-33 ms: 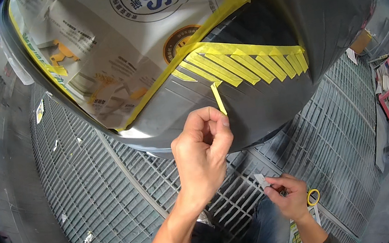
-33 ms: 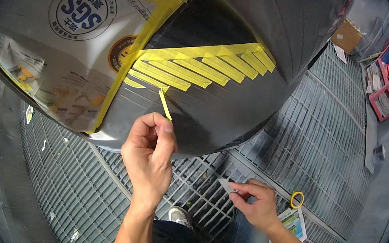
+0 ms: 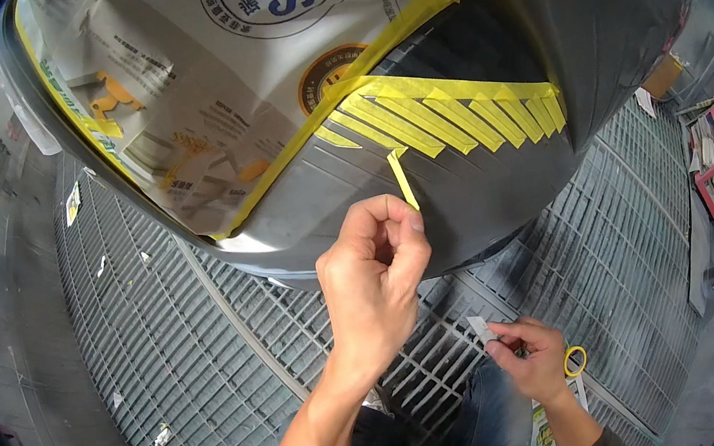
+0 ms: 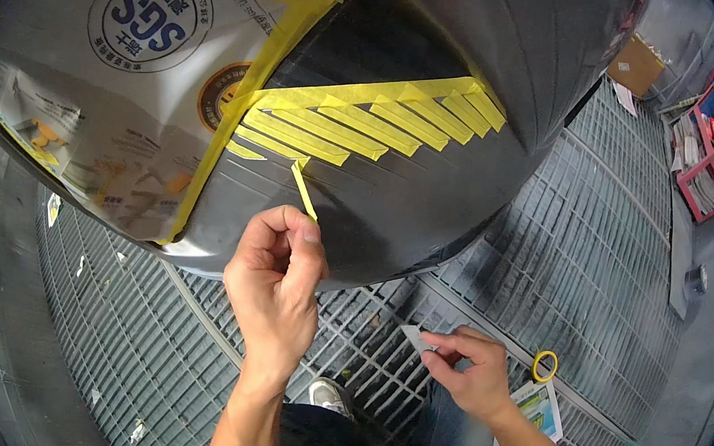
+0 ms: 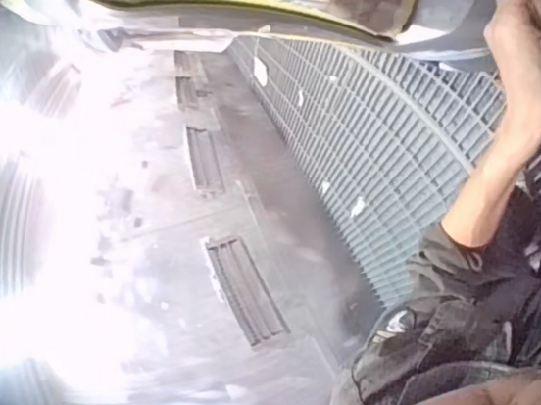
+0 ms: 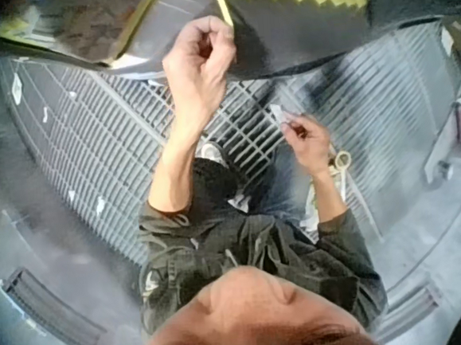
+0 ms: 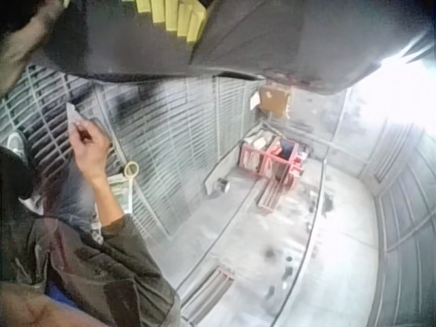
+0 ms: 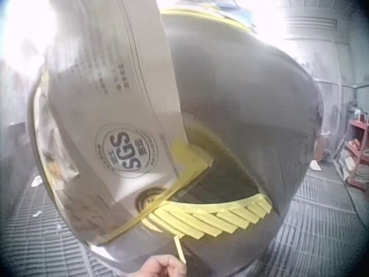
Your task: The person applies multiple strips of yellow masking tape to the lower edge of a car bumper. They then use a small metal scraper to press the tape edges firmly against the curved surface.
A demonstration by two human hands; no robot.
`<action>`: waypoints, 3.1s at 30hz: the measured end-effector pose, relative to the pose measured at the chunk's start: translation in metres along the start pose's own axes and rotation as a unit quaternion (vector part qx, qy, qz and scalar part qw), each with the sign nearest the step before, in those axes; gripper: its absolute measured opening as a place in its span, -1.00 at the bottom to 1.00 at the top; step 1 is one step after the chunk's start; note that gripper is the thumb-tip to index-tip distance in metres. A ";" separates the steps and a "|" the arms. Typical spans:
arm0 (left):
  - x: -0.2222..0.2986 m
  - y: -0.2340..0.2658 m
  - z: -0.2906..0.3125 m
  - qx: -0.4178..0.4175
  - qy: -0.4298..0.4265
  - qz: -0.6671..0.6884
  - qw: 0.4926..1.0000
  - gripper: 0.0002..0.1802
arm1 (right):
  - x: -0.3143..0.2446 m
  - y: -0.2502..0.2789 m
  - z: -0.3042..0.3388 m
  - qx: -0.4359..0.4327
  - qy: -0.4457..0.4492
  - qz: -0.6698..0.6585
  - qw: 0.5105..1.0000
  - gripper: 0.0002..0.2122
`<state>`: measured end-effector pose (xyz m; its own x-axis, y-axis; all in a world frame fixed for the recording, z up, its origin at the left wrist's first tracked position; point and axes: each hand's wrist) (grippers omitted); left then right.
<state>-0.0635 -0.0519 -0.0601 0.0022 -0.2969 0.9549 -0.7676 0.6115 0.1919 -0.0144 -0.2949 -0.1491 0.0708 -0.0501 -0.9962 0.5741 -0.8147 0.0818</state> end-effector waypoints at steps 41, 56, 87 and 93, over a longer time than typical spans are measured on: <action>-0.004 0.000 0.003 -0.007 -0.057 -0.087 0.995 -0.89 | -0.127 -0.069 -0.134 -0.009 0.215 -0.027 0.976 -0.70; -0.003 -0.002 0.002 -0.019 -0.054 -0.093 0.994 -0.92 | -0.131 -0.072 -0.134 -0.003 0.203 -0.043 0.978 -0.75; -0.011 0.002 -0.027 0.155 -0.194 -0.165 0.954 -0.65 | -0.179 -0.065 -0.153 -0.066 0.451 0.265 0.849 -0.70; -0.017 0.017 -0.048 0.183 -0.238 -0.293 0.908 -0.44 | -0.180 -0.071 -0.154 -0.072 0.435 0.258 0.859 -0.71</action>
<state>-0.0455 -0.0010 -0.0622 0.2685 -0.8288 0.4909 -0.8854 -0.0117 0.4646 0.0575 -0.1388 0.0285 0.8942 0.1183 -0.4318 0.3727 -0.7310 0.5716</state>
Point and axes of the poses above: each hand's wrist, its own z-axis away from the middle knuckle, its own y-axis out of the back of the hand, x = y × z, and after that the axes turned 15 degrees about -z, right-handed
